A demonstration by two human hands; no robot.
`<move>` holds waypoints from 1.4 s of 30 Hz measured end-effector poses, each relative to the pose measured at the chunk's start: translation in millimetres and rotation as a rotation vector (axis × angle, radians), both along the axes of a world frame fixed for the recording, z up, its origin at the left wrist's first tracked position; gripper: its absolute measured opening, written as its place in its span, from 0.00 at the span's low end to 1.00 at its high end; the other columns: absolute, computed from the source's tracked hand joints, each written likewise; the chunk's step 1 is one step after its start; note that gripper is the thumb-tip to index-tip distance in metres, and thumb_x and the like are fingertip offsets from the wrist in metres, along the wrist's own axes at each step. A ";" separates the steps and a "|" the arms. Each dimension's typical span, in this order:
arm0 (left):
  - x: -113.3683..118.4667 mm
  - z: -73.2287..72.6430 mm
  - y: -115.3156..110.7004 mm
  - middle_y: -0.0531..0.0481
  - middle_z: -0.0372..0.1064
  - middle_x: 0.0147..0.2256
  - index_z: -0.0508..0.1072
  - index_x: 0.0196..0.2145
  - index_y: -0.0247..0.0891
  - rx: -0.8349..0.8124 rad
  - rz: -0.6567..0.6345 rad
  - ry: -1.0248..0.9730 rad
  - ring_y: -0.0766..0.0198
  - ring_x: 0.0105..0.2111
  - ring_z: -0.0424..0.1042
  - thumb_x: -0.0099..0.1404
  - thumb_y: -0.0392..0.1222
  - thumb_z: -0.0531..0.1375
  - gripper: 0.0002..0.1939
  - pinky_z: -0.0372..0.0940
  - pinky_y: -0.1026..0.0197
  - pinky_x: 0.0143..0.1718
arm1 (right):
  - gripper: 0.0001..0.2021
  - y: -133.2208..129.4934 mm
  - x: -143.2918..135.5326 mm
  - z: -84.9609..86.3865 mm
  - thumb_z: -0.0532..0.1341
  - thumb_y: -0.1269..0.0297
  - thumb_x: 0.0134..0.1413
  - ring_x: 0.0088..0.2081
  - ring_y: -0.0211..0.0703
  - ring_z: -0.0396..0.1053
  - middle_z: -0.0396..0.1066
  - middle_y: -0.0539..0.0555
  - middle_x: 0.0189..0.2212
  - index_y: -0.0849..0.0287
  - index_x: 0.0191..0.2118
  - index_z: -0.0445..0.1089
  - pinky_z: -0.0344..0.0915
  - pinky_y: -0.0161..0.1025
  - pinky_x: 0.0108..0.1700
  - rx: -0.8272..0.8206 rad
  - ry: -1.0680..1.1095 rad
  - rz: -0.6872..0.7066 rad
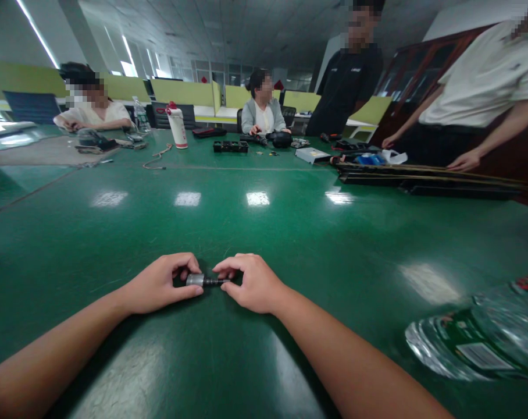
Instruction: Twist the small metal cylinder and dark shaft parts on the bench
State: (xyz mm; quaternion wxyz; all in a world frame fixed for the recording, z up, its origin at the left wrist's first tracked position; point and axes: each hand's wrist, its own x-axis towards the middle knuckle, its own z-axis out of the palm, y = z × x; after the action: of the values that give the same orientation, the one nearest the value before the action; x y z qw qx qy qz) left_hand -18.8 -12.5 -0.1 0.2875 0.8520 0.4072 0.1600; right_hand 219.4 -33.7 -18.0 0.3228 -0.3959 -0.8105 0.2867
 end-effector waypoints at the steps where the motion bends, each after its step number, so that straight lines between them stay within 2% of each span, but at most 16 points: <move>1: -0.1 0.1 0.0 0.54 0.67 0.27 0.72 0.34 0.37 0.001 -0.002 0.000 0.64 0.28 0.67 0.59 0.51 0.64 0.14 0.58 0.64 0.30 | 0.16 -0.5 -1.2 0.3 0.65 0.77 0.46 0.34 0.38 0.71 0.76 0.50 0.33 0.57 0.43 0.75 0.67 0.38 0.42 -0.006 0.010 0.009; 23: 1.3 2.6 -0.4 0.54 0.66 0.27 0.72 0.33 0.37 -0.005 0.014 0.025 0.64 0.28 0.66 0.59 0.51 0.64 0.14 0.57 0.65 0.30 | 0.15 0.1 -4.2 -2.4 0.68 0.73 0.45 0.37 0.42 0.70 0.75 0.51 0.35 0.57 0.42 0.74 0.62 0.41 0.45 0.083 -0.115 0.020; 32: 1.0 1.7 -0.7 0.54 0.65 0.27 0.72 0.33 0.37 0.007 0.020 0.017 0.64 0.28 0.65 0.58 0.51 0.64 0.14 0.57 0.65 0.29 | 0.11 -0.1 -7.7 -2.9 0.67 0.69 0.49 0.38 0.42 0.70 0.75 0.51 0.35 0.56 0.42 0.74 0.60 0.41 0.45 0.109 -0.164 0.019; 42: 0.5 0.1 -1.0 0.54 0.66 0.27 0.73 0.34 0.37 -0.018 0.040 0.000 0.64 0.29 0.66 0.52 0.50 0.69 0.17 0.57 0.65 0.30 | 0.11 0.0 -8.4 -3.2 0.67 0.69 0.50 0.38 0.42 0.69 0.74 0.51 0.35 0.56 0.42 0.74 0.59 0.41 0.45 0.116 -0.184 0.024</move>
State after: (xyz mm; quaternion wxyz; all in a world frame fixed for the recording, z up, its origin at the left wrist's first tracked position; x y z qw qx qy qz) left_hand -18.3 -13.4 0.0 0.2921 0.8410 0.4256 0.1619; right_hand 211.0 -33.7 -21.2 0.2662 -0.3914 -0.8566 0.2055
